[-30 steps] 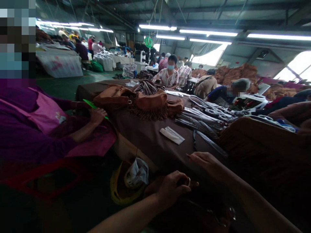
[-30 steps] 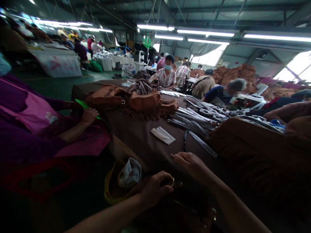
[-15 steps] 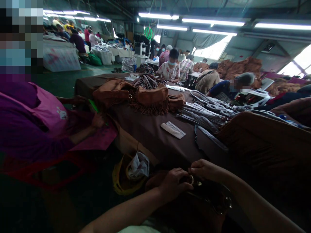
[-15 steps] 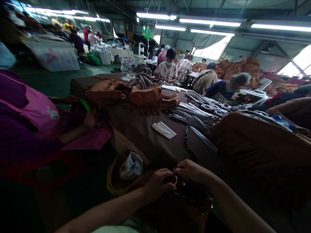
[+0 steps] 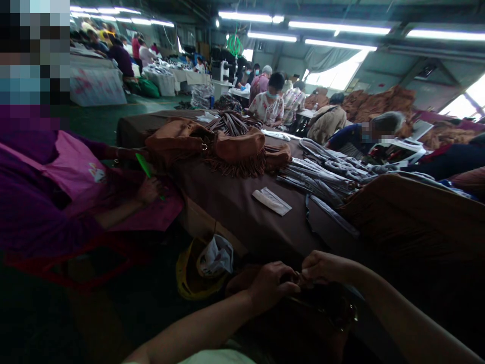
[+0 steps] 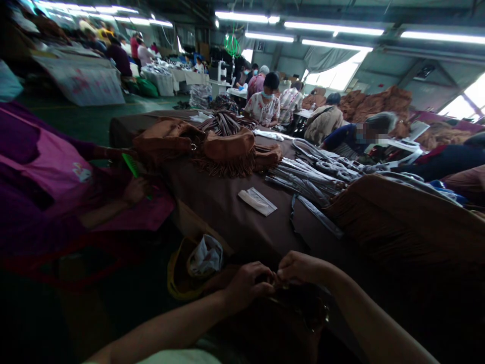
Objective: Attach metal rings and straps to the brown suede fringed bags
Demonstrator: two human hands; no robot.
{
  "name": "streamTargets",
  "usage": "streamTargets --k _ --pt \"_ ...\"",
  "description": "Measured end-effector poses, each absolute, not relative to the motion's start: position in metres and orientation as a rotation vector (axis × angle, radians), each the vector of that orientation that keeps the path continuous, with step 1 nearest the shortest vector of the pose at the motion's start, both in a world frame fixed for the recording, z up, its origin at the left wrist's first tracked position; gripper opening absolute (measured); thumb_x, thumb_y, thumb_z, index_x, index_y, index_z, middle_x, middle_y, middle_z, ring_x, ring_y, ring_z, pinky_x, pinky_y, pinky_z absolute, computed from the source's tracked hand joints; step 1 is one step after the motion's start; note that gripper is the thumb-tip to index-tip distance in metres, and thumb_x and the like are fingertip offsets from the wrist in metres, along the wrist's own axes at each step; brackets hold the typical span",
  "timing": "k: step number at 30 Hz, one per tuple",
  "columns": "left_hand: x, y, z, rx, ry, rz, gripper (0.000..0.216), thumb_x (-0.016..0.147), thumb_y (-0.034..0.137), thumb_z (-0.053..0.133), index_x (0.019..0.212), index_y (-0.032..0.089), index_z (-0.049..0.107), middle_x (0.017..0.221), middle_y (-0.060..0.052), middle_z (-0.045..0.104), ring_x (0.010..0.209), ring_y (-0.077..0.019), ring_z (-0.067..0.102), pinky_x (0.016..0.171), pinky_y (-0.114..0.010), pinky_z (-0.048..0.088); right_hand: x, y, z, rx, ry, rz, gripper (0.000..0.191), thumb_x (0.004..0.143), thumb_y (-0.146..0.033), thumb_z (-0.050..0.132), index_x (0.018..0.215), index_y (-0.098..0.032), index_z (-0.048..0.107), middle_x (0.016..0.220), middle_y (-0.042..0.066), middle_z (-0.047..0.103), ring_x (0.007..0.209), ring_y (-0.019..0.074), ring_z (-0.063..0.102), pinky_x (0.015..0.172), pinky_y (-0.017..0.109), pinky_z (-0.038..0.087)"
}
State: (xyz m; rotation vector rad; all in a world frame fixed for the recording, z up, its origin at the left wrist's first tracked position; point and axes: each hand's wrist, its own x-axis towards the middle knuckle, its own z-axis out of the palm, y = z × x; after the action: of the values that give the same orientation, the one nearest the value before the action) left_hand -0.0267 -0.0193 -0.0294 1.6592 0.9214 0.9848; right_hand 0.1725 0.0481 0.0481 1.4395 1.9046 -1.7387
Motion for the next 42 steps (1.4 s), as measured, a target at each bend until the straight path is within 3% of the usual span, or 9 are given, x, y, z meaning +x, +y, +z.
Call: streamTargets --k 8,12,15,18,25,30,35,42 --pt "-0.032 -0.014 -0.028 1.746 0.911 0.944 0.03 0.073 0.04 0.075 0.092 0.018 0.07 0.091 -0.003 0.067 0.087 -0.0168 0.061 0.079 -0.024 0.043 0.167 0.047 0.048 1.751 2.013 -1.678 0.052 0.074 -0.065 0.052 0.073 -0.014 0.061 0.051 -0.006 0.042 0.045 0.0059 0.03 0.042 0.021 0.02" --pt "-0.025 -0.024 -0.036 1.862 0.951 0.925 0.037 0.075 0.045 0.073 0.1 0.018 0.067 0.097 -0.005 0.068 0.092 -0.0193 0.061 0.082 -0.028 0.043 0.162 0.039 0.042 1.759 1.97 -1.623 0.04 0.065 -0.051 0.069 0.061 -0.013 0.059 0.048 -0.006 0.043 0.044 0.005 0.032 0.042 0.02 0.022" --pt "-0.024 -0.028 -0.038 1.927 0.972 0.907 0.043 0.074 0.051 0.07 0.101 0.018 0.066 0.099 -0.006 0.067 0.093 -0.0205 0.061 0.083 -0.029 0.042 0.161 0.032 0.039 1.675 1.931 -1.655 0.032 0.064 -0.044 0.072 0.062 -0.013 0.063 0.047 -0.006 0.045 0.044 0.0047 0.033 0.042 0.019 0.024" --pt "-0.025 -0.029 -0.037 1.934 1.008 0.877 0.043 0.074 0.053 0.07 0.099 0.019 0.065 0.098 -0.005 0.067 0.092 -0.0201 0.06 0.082 -0.029 0.043 0.165 0.031 0.036 1.596 1.894 -1.712 0.038 0.065 -0.05 0.07 0.068 -0.012 0.065 0.045 -0.006 0.045 0.041 0.0047 0.034 0.04 0.019 0.023" --pt "-0.033 -0.028 -0.028 1.936 0.946 0.863 0.03 0.081 0.038 0.068 0.104 0.019 0.061 0.1 -0.004 0.065 0.095 -0.018 0.059 0.086 -0.027 0.041 0.17 0.032 0.035 1.563 1.86 -1.88 0.054 0.067 -0.066 0.065 0.072 -0.012 0.06 0.049 -0.007 0.044 0.039 0.0032 0.03 0.039 0.019 0.022" --pt "-0.034 -0.023 -0.031 1.907 0.915 0.877 0.034 0.084 0.046 0.062 0.104 0.018 0.061 0.096 -0.003 0.064 0.089 -0.0161 0.058 0.08 -0.025 0.041 0.17 0.031 0.037 1.552 1.848 -1.955 0.055 0.068 -0.068 0.064 0.074 -0.013 0.058 0.052 -0.006 0.046 0.041 0.0036 0.033 0.041 0.019 0.023" --pt "-0.031 -0.023 -0.04 2.025 0.936 0.88 0.041 0.084 0.055 0.056 0.102 0.019 0.061 0.091 -0.003 0.062 0.085 -0.0165 0.057 0.078 -0.026 0.039 0.168 0.03 0.037 1.593 1.827 -1.961 0.052 0.073 -0.067 0.056 0.067 -0.015 0.053 0.05 -0.006 0.044 0.041 0.004 0.033 0.041 0.019 0.024" --pt "-0.027 -0.026 -0.051 2.138 0.897 0.895 0.046 0.085 0.059 0.051 0.106 0.018 0.059 0.096 -0.006 0.065 0.091 -0.0189 0.058 0.082 -0.029 0.038 0.166 0.029 0.031 1.63 1.752 -1.868 0.042 0.07 -0.059 0.058 0.071 -0.018 0.05 0.048 -0.007 0.047 0.036 0.0053 0.039 0.038 0.019 0.029"
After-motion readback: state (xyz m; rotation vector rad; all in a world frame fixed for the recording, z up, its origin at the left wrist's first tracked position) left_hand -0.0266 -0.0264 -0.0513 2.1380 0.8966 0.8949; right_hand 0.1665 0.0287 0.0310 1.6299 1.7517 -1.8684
